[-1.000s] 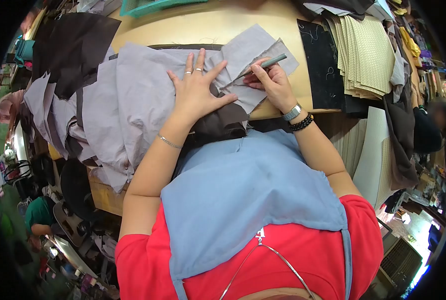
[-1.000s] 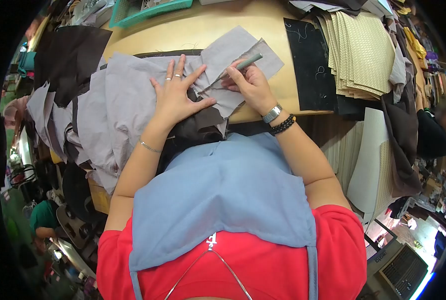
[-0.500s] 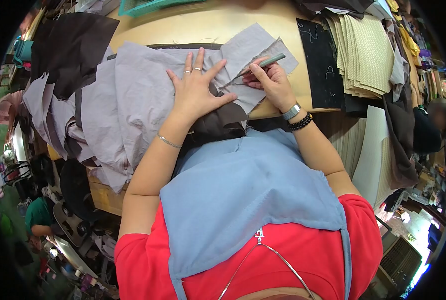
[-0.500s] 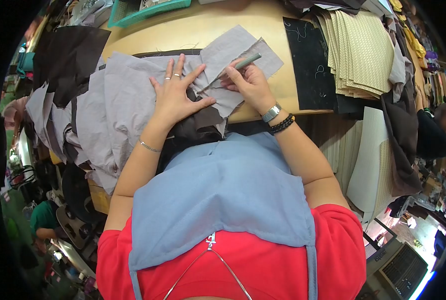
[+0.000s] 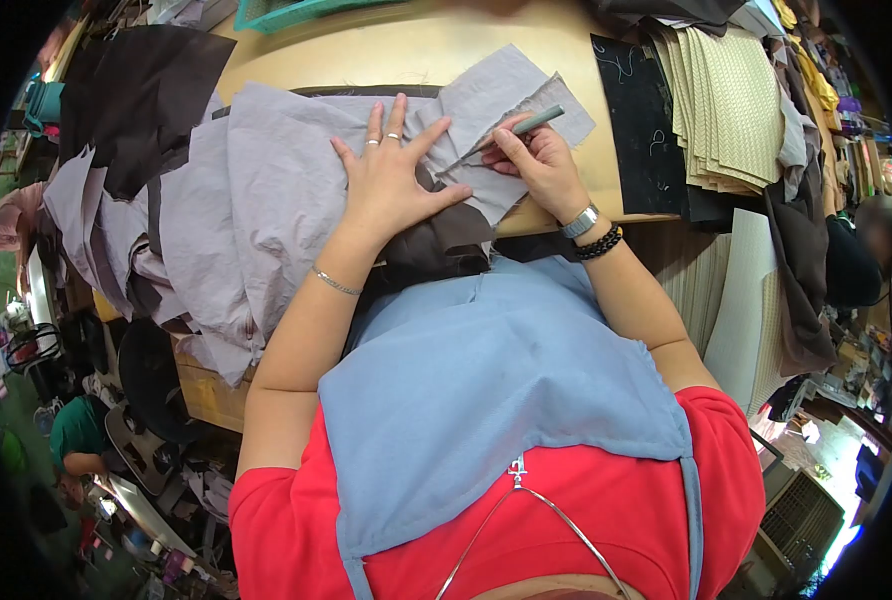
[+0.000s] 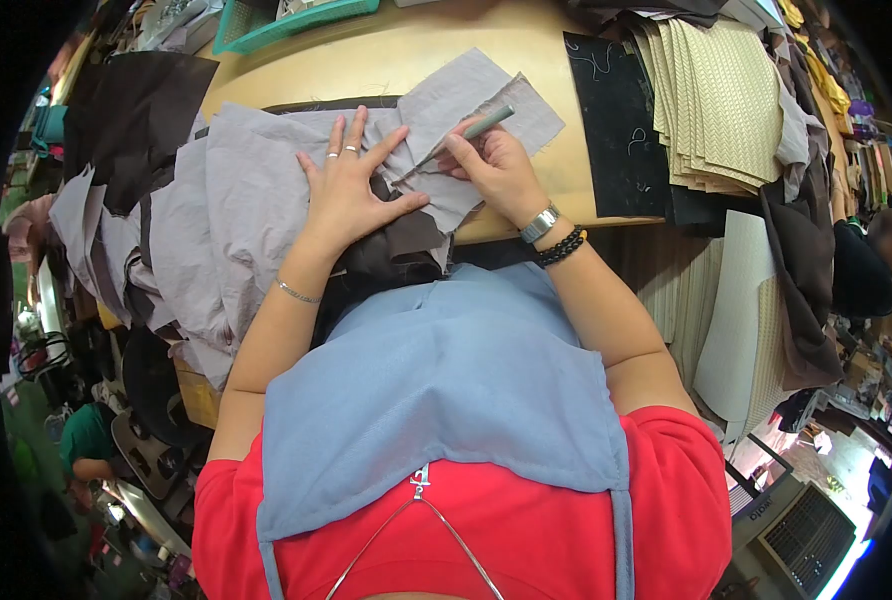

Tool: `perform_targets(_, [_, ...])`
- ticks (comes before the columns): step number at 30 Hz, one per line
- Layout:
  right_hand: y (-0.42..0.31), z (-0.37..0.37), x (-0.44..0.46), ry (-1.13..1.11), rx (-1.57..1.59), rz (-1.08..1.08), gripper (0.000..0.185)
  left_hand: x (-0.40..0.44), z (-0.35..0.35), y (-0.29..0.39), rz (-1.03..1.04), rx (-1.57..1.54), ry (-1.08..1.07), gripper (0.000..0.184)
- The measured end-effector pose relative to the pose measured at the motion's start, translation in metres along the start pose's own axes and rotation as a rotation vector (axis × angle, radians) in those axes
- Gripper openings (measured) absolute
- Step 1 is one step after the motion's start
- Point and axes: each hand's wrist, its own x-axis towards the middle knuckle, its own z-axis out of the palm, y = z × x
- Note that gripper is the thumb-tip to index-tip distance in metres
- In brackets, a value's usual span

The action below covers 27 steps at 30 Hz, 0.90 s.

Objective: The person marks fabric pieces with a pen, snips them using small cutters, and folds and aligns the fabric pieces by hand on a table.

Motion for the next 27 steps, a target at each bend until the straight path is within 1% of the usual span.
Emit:
perform_targets(2, [0.0004, 0.0000, 0.0002, -0.007, -0.011, -0.008, 0.016, 0.0000, 0.0007, -0.0002, 0.010, -0.003, 0.023, 0.087])
perform_targets(5, [-0.0020, -0.0013, 0.0002, 0.018, 0.068, 0.017, 0.016, -0.0004, 0.0011, -0.0007, 0.011, -0.009, 0.024, 0.087])
perform_targets(17, [-0.0011, -0.0014, -0.0004, 0.006, 0.064, 0.006, 0.016, -0.0001, -0.0004, 0.0002, -0.001, -0.003, -0.001, 0.088])
perform_targets(26, [0.0019, 0.0008, -0.0008, -0.036, -0.036, -0.051, 0.017, -0.0002, 0.0002, -0.0006, 0.004, -0.003, 0.002, 0.088])
perform_targets(27, [0.0006, 0.0005, -0.0008, -0.030, -0.022, -0.032, 0.017, -0.0002, 0.0003, -0.0006, 0.005, -0.002, 0.002, 0.088])
